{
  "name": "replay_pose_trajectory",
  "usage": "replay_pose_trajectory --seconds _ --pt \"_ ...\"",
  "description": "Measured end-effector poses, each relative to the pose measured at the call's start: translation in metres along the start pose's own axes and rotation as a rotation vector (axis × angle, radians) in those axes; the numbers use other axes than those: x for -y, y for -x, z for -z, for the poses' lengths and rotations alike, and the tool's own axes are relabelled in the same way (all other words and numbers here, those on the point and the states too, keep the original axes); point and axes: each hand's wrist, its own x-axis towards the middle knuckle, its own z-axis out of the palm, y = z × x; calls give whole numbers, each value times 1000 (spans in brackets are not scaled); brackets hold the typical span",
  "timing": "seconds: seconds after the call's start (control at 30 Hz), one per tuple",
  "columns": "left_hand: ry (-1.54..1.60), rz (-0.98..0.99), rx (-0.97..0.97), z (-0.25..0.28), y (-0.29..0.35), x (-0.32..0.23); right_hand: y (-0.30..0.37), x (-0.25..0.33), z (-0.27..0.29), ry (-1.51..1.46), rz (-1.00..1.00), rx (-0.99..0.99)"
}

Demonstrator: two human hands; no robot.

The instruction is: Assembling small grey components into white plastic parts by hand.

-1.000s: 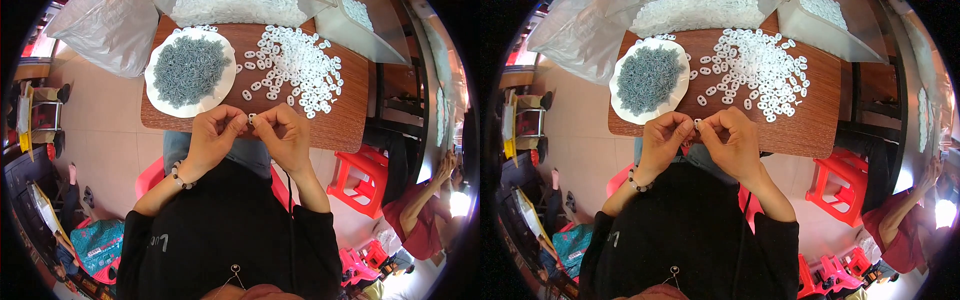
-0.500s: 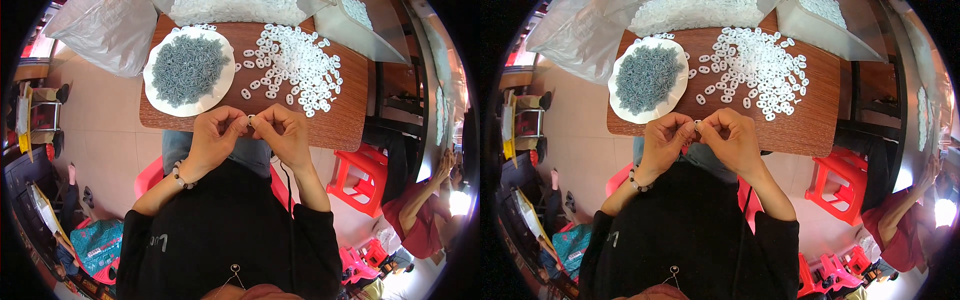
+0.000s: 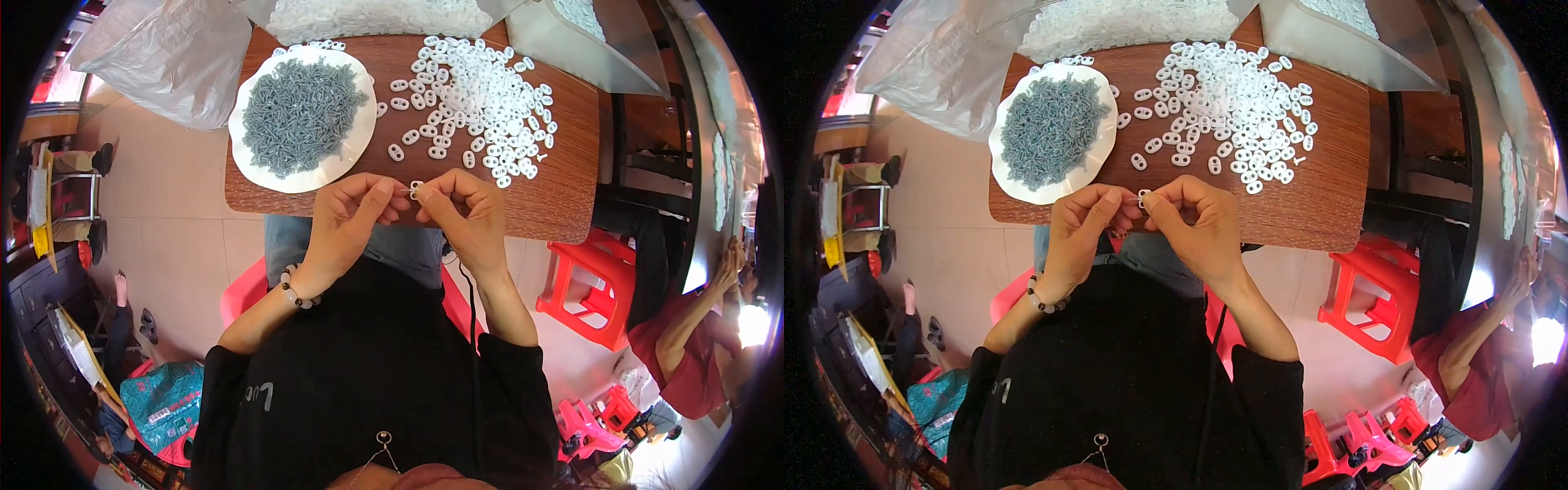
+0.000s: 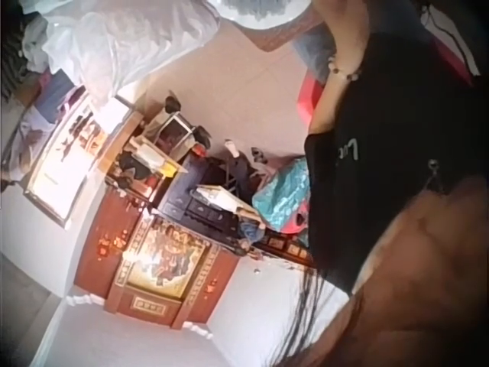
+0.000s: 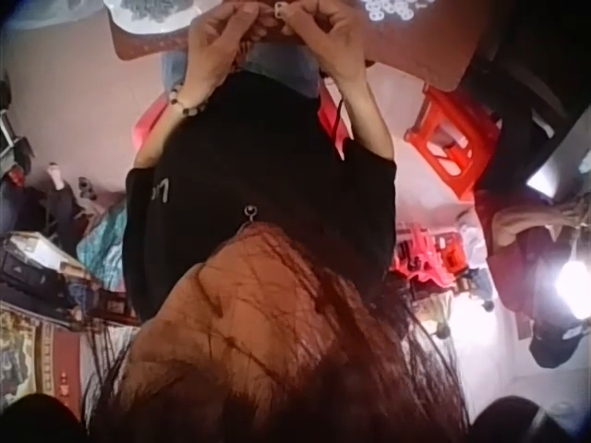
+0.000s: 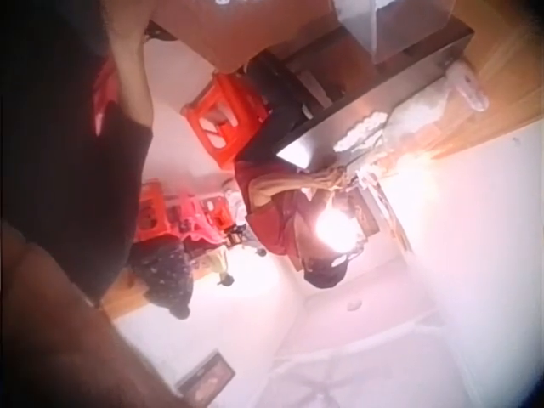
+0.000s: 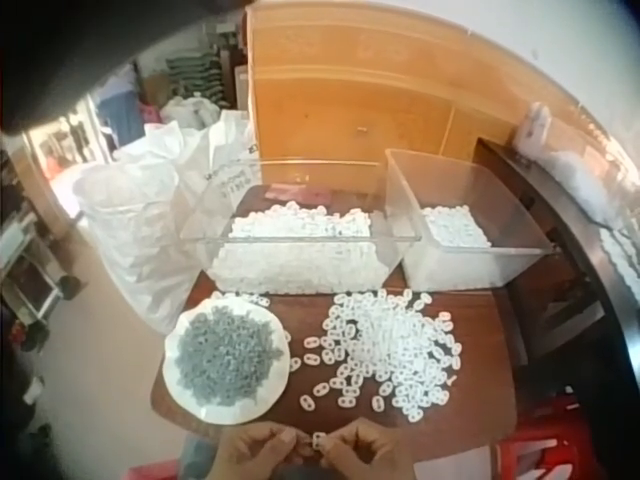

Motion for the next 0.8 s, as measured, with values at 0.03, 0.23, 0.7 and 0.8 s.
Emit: replay_pose_trajectory --seconds 0.03,0.23,0.7,0.8 --pt "-1 0 2 0 0 1 1 -1 1 -1 1 -2" --pt "-153 6 -16 -9 -3 -2 8 2 16 23 71 -85" --pt "-1281 -581 20 -34 -66 12 31 -4 52 -31 86 -334" --pt "-1255 -614 10 -34 -68 16 29 -4 53 -55 70 -333"
